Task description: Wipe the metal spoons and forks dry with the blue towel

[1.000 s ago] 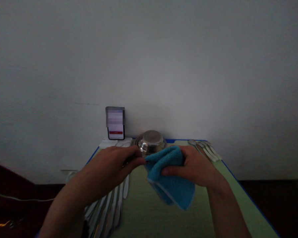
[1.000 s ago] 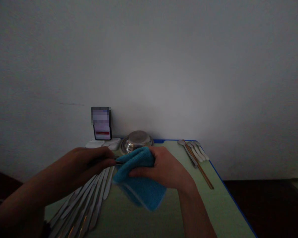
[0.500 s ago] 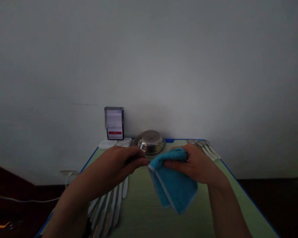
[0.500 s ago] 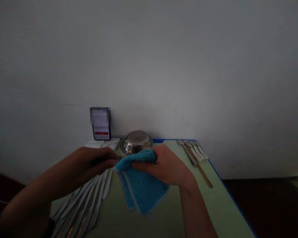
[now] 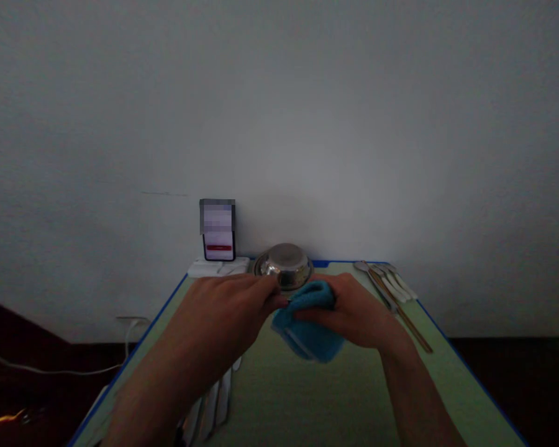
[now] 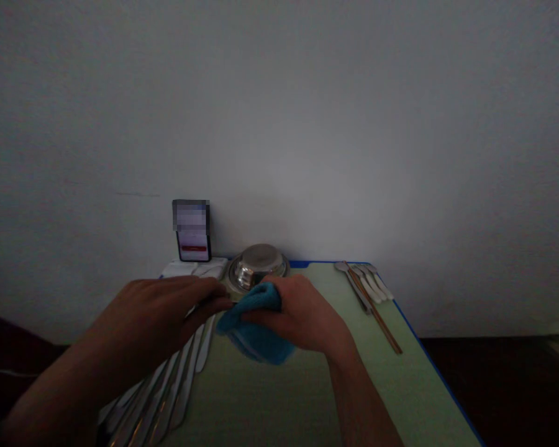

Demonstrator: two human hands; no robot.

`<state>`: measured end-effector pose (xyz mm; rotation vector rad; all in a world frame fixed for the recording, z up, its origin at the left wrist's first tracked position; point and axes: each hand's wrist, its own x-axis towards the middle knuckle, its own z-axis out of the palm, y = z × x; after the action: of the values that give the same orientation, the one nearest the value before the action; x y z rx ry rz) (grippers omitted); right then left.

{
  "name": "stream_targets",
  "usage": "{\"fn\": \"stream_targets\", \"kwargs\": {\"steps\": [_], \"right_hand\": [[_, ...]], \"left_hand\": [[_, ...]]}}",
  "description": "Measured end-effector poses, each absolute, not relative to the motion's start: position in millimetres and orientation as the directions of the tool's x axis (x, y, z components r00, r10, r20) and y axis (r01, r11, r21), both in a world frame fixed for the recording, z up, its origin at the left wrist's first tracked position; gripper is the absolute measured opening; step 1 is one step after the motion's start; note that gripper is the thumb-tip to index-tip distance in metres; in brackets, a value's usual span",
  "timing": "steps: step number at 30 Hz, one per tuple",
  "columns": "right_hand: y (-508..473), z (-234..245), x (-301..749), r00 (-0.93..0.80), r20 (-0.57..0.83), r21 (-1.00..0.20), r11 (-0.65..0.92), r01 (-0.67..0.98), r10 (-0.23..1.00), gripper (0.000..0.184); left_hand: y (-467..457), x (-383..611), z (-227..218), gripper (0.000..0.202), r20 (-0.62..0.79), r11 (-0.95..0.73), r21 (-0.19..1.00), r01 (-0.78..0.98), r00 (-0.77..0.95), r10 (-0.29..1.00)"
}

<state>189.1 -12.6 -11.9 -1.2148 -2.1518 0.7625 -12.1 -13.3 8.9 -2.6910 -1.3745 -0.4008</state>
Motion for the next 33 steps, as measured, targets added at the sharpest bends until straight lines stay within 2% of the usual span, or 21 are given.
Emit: {"fn": "stream_targets", "kwargs": {"steps": [4, 10, 12, 15, 18, 20, 22, 26, 29, 33], "right_hand": [[-13.4, -10.5, 189.2, -0.468, 0.176, -0.681, 0.45, 0.577, 0.866, 0.028], [-13.3, -10.6, 224.1, -0.501, 0.094, -0.844, 0.336, 0.418, 0.86, 0.016], [-12.7, -15.1, 234.3, -0.472, 0.097, -0.901, 0.279, 0.333, 0.876, 0.016], [-11.1, -24.1, 239.3, -0.39, 0.141, -0.976, 0.194, 0.1, 0.91, 0.02], [-8.4, -30.1, 230.8, -0.299, 0.144, -0.988, 0.124, -0.087, 0.943, 0.021], [-6.8, -30.6, 220.2, -0.249, 0.108, -0.993, 0.093, -0.071, 0.963, 0.021], [-5.6, -28.6, 208.3, -0.187, 0.094, -0.995, 0.099, 0.018, 0.978, 0.022], [-4.0, -23.3, 188.5, -0.037, 0.176, -0.951, 0.179, 0.253, 0.984, 0.032], [-3.9, -21.9, 181.4, 0.043, 0.221, -0.917, 0.192, 0.351, 0.974, 0.037], [-5.5, -23.4, 182.1, 0.041, 0.238, -0.921, 0.212, 0.326, 0.97, 0.031]], "left_hand": [[-9.1, -17.0, 7.1, 0.029, 0.278, -0.634, 0.116, 0.764, 0.588, 0.76], [-6.3, -19.4, 8.6, 0.027, 0.232, -0.651, 0.245, 0.719, 0.608, 0.759], [-7.2, -21.5, 10.6, 0.026, 0.243, -0.648, 0.297, 0.702, 0.601, 0.762], [-6.9, -27.9, 13.8, 0.025, 0.266, -0.629, 0.384, 0.676, 0.572, 0.776], [-5.3, -32.2, 14.9, 0.027, 0.278, -0.597, 0.408, 0.691, 0.529, 0.802], [-4.8, -31.4, 13.9, 0.029, 0.29, -0.569, 0.354, 0.743, 0.491, 0.821], [-5.6, -27.8, 11.8, 0.031, 0.305, -0.529, 0.251, 0.811, 0.452, 0.838], [-9.0, -18.4, 7.6, 0.033, 0.318, -0.468, 0.07, 0.881, 0.425, 0.848], [-9.6, -15.7, 6.3, 0.033, 0.327, -0.465, 0.045, 0.884, 0.427, 0.843], [-7.1, -19.6, 7.0, 0.033, 0.329, -0.496, 0.128, 0.859, 0.435, 0.838]]}}
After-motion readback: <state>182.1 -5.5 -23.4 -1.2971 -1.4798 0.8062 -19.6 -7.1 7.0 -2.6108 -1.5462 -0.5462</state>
